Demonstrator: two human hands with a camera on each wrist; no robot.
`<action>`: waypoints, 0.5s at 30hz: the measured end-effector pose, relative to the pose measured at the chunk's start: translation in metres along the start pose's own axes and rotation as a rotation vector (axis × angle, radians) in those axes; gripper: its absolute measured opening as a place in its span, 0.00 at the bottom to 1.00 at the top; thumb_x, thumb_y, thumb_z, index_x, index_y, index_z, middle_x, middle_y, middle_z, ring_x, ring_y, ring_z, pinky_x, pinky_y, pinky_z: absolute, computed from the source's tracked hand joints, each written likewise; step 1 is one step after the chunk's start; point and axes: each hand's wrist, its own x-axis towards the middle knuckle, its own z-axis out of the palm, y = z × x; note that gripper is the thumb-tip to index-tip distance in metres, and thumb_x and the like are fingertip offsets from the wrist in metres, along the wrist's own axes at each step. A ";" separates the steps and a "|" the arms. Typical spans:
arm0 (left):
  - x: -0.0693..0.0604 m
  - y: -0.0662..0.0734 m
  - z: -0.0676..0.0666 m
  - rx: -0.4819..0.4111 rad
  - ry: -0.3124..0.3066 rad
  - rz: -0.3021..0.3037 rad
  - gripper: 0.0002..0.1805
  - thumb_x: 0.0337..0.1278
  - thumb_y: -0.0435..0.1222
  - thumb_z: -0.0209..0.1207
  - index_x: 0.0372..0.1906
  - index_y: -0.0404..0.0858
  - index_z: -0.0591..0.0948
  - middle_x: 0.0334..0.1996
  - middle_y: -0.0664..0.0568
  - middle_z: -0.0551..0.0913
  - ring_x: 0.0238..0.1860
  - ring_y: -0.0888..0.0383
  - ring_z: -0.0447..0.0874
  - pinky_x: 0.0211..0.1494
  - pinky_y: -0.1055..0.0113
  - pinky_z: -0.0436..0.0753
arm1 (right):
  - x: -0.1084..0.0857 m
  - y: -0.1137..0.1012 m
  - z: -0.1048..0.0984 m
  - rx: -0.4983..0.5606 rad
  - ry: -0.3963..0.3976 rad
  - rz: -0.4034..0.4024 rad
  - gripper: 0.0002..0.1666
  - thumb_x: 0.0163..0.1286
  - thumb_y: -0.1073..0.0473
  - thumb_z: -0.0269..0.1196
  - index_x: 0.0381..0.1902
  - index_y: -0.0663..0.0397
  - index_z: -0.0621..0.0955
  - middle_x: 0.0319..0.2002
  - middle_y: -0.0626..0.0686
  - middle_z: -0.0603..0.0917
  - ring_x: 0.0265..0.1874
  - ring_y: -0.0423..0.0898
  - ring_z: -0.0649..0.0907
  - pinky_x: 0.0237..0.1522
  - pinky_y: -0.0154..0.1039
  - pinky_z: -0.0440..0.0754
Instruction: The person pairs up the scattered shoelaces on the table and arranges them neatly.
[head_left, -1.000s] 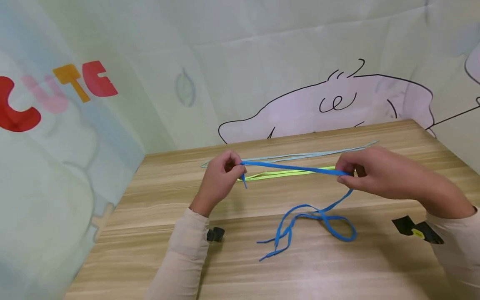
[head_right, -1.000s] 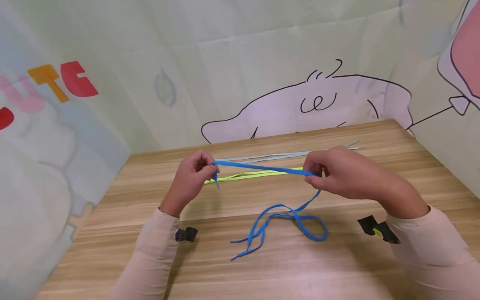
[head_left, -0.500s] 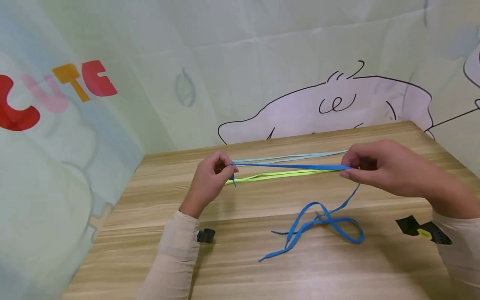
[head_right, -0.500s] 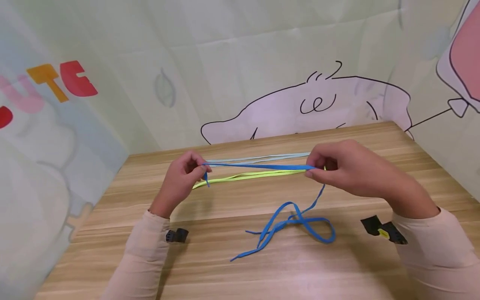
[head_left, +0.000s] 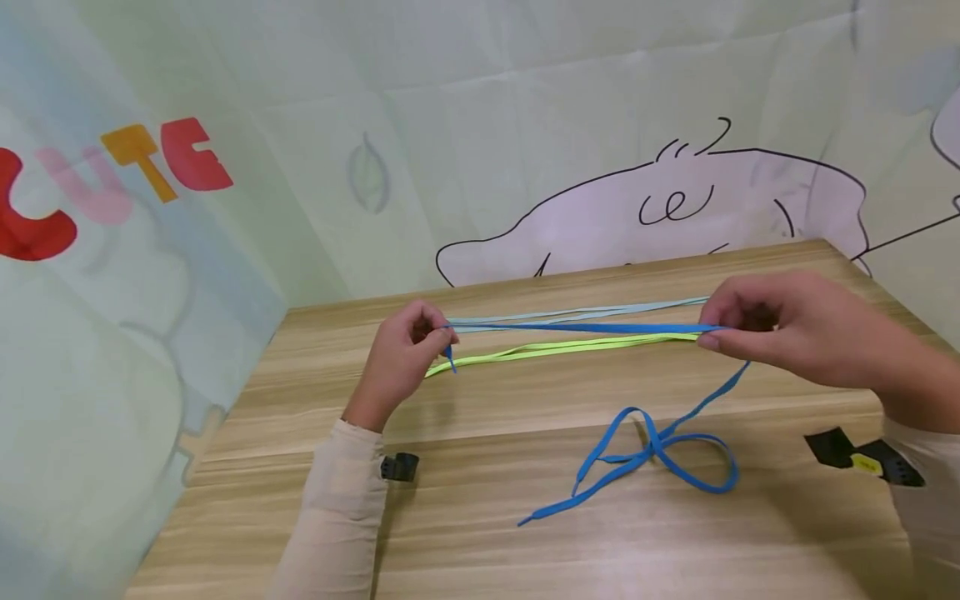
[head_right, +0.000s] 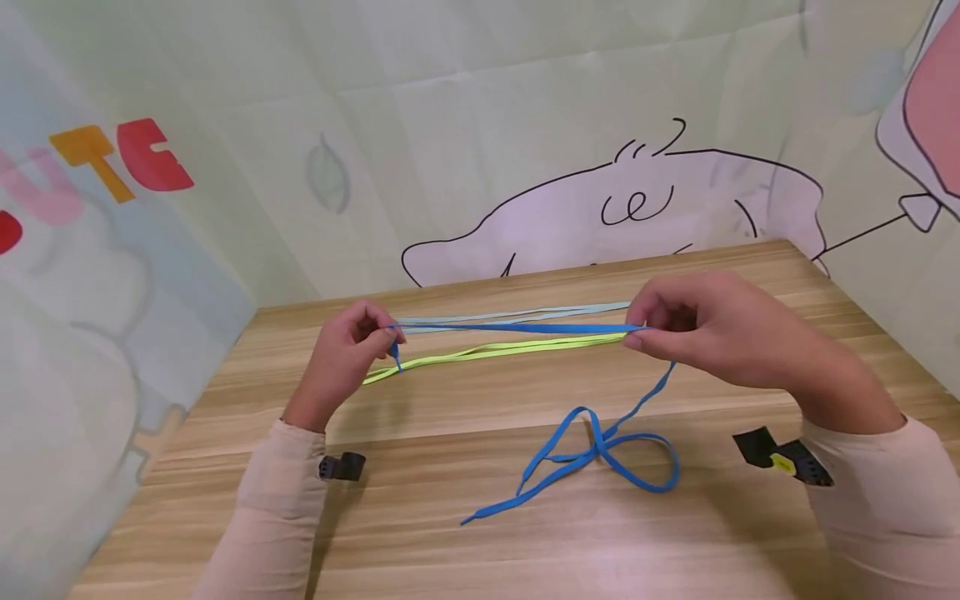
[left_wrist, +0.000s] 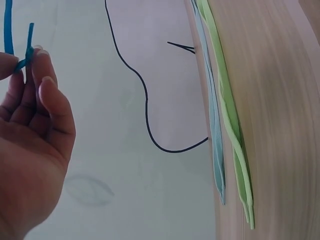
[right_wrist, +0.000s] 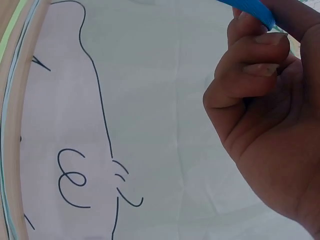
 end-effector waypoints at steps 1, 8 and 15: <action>0.000 0.000 -0.001 -0.001 0.001 -0.002 0.03 0.64 0.31 0.55 0.34 0.37 0.75 0.34 0.46 0.84 0.34 0.51 0.82 0.38 0.61 0.80 | 0.000 0.002 -0.001 -0.009 0.009 0.008 0.16 0.60 0.70 0.72 0.36 0.41 0.83 0.23 0.39 0.78 0.20 0.39 0.74 0.19 0.32 0.69; 0.000 -0.006 -0.006 -0.011 0.004 -0.011 0.04 0.66 0.32 0.55 0.34 0.38 0.74 0.34 0.46 0.84 0.35 0.50 0.82 0.40 0.56 0.82 | -0.001 0.011 -0.005 0.018 0.099 0.046 0.16 0.58 0.73 0.72 0.35 0.46 0.85 0.22 0.43 0.80 0.19 0.39 0.74 0.19 0.32 0.69; 0.000 -0.009 -0.010 -0.001 0.008 -0.017 0.04 0.66 0.32 0.56 0.35 0.37 0.74 0.35 0.44 0.84 0.35 0.50 0.82 0.37 0.58 0.80 | 0.002 0.014 -0.009 0.050 0.143 0.090 0.12 0.62 0.72 0.70 0.36 0.48 0.85 0.20 0.46 0.78 0.16 0.40 0.72 0.18 0.35 0.67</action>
